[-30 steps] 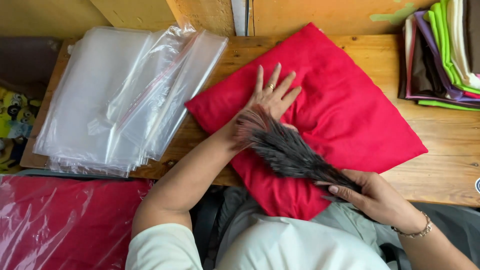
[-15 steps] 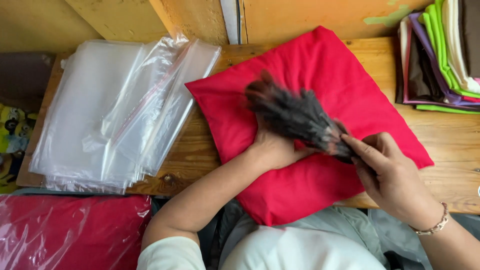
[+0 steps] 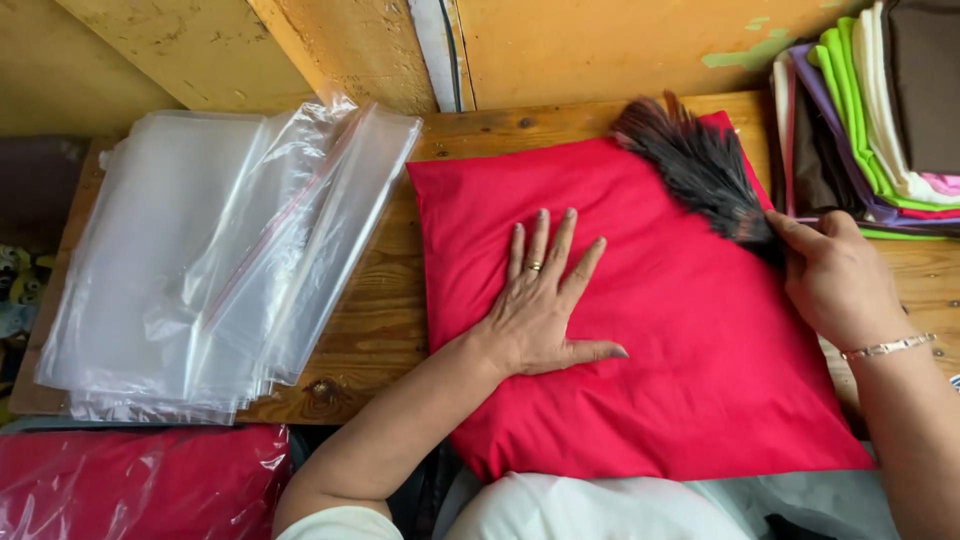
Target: The person smooths a red fabric on a wooden table, then uses a feather duster to brush the surface repeatedly. The fabric is handled by hand and brushed with the duster; no final placement or packaging is shown.
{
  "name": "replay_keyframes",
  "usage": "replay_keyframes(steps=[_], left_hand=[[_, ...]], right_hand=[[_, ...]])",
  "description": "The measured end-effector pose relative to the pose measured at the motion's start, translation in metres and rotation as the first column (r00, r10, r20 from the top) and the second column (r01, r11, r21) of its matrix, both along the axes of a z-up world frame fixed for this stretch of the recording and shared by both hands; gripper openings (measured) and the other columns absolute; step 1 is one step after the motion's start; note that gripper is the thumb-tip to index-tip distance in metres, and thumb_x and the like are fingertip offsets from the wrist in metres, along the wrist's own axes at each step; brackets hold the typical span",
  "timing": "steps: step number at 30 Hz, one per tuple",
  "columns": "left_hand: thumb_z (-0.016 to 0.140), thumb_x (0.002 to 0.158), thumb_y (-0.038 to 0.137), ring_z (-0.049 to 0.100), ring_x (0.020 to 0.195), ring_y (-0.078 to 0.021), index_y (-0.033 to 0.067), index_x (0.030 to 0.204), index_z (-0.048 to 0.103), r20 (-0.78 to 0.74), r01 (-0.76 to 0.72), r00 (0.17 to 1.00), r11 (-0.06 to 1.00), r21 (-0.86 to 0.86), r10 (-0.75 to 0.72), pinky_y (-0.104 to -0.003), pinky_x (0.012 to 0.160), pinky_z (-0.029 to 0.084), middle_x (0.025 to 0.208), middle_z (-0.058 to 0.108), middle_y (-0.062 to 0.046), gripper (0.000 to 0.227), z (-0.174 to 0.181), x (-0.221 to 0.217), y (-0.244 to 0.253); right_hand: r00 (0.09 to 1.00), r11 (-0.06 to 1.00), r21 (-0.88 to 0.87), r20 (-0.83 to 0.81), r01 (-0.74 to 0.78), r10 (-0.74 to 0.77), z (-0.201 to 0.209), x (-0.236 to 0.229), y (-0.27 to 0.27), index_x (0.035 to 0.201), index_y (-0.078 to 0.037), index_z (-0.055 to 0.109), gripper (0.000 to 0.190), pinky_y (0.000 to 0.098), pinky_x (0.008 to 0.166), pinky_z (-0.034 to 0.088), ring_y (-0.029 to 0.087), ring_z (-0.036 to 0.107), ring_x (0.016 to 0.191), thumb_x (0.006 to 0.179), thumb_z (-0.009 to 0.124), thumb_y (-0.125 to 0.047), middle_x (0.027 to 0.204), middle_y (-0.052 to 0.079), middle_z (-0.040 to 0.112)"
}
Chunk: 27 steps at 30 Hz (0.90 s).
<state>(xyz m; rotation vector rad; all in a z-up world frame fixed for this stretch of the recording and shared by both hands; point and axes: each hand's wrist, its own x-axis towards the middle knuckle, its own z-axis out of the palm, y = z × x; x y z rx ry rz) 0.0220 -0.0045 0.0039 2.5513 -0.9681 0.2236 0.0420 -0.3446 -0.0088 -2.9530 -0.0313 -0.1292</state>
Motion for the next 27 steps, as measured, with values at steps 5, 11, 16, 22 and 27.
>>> replay_keyframes(steps=[5, 11, 16, 22, 27], left_hand=[[0.026, 0.08, 0.076, -0.006, 0.144, -0.0501, 0.005, 0.149, 0.006, 0.15, -0.172, 0.97, 0.976, -0.132, 0.192, -0.071, 0.112, -0.002, 0.155, 0.0, -0.026, 0.101, -0.004, -0.003, 0.0], [0.025, 0.081, 0.076, -0.007, 0.144, -0.0495, 0.0017, 0.148, -0.001, 0.144, -0.188, 0.966, 0.966, -0.177, 0.215, -0.07, 0.112, -0.005, 0.155, -0.002, -0.027, 0.103, -0.007, -0.002, 0.002], [0.029, 0.077, 0.078, -0.007, 0.142, -0.0484, 0.0036, 0.148, 0.011, 0.119, -0.206, 0.97, 0.978, -0.04, 0.21, -0.07, 0.111, -0.002, 0.154, -0.002, -0.026, 0.105, -0.003, -0.002, 0.001], [0.035, 0.074, 0.08, -0.004, 0.143, -0.0474, 0.0007, 0.148, 0.006, 0.08, -0.212, 0.974, 0.977, -0.032, 0.214, -0.068, 0.111, -0.002, 0.155, 0.0, -0.025, 0.112, -0.009, -0.002, 0.002], [0.027, 0.075, 0.079, -0.007, 0.144, -0.0476, 0.0005, 0.148, 0.003, 0.076, -0.193, 0.975, 0.968, -0.162, 0.208, -0.067, 0.114, -0.005, 0.154, -0.004, -0.028, 0.11, -0.006, -0.002, 0.002]], right_hand=[[0.988, 0.993, 0.075, 0.131, -0.095, 0.085, 0.04, -0.046, 0.053, 0.136, -0.018, 0.057, 0.047, 0.0505, 0.065, 0.048, 0.039, 0.059, 0.078, 0.089, 0.054, -0.011, 0.098, 0.016, 0.052], [0.966, 0.968, 0.04, -0.066, -0.248, 0.251, 0.034, -0.067, 0.07, 0.133, -0.038, 0.049, 0.057, 0.0428, 0.052, 0.054, 0.028, 0.063, 0.063, 0.081, 0.054, -0.017, 0.094, 0.002, 0.049], [0.979, 0.981, -0.152, -0.149, 0.119, -0.142, 0.017, -0.03, 0.015, 0.137, -0.041, 0.048, 0.05, 0.0554, 0.059, 0.052, 0.041, 0.067, 0.079, 0.09, 0.045, -0.026, 0.109, 0.007, 0.052], [0.989, 0.999, 0.045, 0.148, 0.009, -0.015, 0.032, -0.053, 0.023, 0.137, -0.026, 0.062, 0.051, 0.0467, 0.068, 0.048, 0.033, 0.059, 0.083, 0.089, 0.061, -0.007, 0.098, 0.011, 0.052], [0.936, 0.91, 0.225, 0.031, -0.347, 0.35, 0.045, -0.087, 0.059, 0.127, -0.031, 0.058, 0.046, 0.0321, 0.056, 0.049, 0.017, 0.058, 0.066, 0.084, 0.057, -0.016, 0.083, 0.002, 0.048]])
